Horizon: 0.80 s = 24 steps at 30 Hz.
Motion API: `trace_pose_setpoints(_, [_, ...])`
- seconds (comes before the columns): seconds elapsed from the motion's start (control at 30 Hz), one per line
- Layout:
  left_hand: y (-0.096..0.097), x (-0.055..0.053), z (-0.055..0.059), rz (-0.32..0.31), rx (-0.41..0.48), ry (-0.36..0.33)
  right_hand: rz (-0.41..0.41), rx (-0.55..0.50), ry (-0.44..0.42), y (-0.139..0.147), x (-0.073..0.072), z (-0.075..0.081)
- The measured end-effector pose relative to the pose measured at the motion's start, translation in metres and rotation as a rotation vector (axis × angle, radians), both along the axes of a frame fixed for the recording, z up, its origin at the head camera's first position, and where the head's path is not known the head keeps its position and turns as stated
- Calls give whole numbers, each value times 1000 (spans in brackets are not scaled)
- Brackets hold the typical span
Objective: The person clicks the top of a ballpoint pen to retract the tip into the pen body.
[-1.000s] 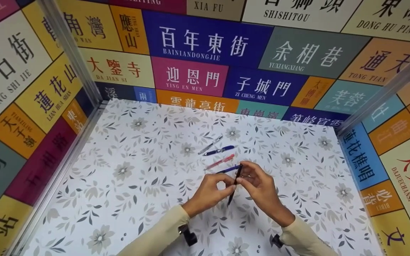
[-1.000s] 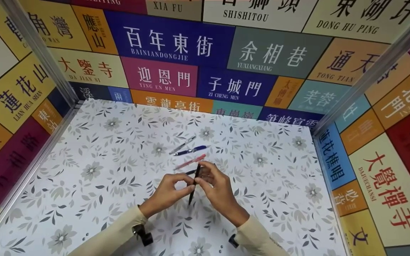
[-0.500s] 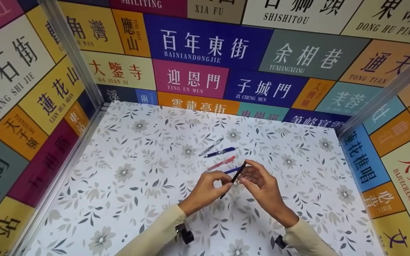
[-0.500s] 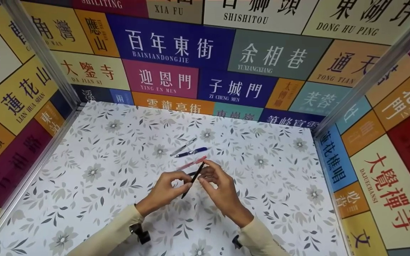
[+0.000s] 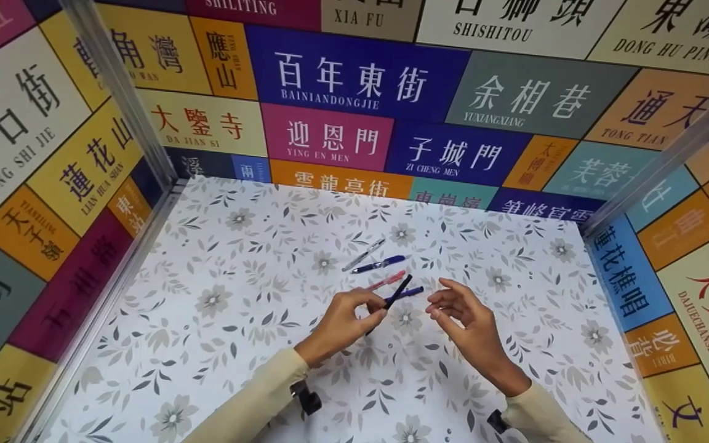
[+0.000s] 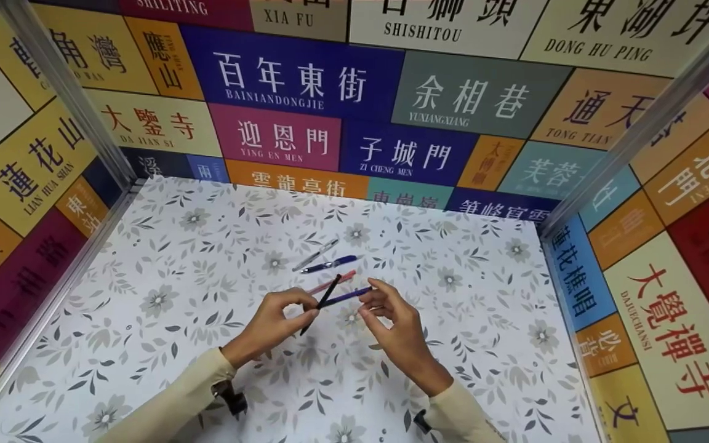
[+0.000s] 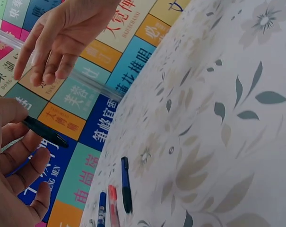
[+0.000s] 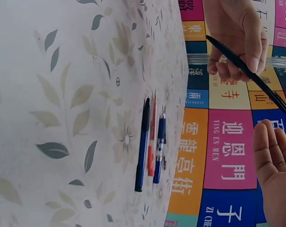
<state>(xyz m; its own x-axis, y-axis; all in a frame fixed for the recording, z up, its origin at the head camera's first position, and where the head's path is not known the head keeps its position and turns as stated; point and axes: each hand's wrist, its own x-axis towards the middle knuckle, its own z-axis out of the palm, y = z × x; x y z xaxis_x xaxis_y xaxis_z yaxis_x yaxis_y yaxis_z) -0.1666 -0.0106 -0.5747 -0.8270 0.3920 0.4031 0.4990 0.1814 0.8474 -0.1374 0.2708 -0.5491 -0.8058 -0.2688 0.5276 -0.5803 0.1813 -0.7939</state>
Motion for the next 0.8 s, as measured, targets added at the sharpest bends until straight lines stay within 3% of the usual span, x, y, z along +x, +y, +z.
trace_pose_setpoints(0.57, [-28, -13, -21, 68, -18, -21, -130, 39, -13, 26, -5, -28])
trace_pose_setpoints(0.8, [-40, -17, -34, 108, -61, -14, -185, 46, -72, 36, -5, -35])
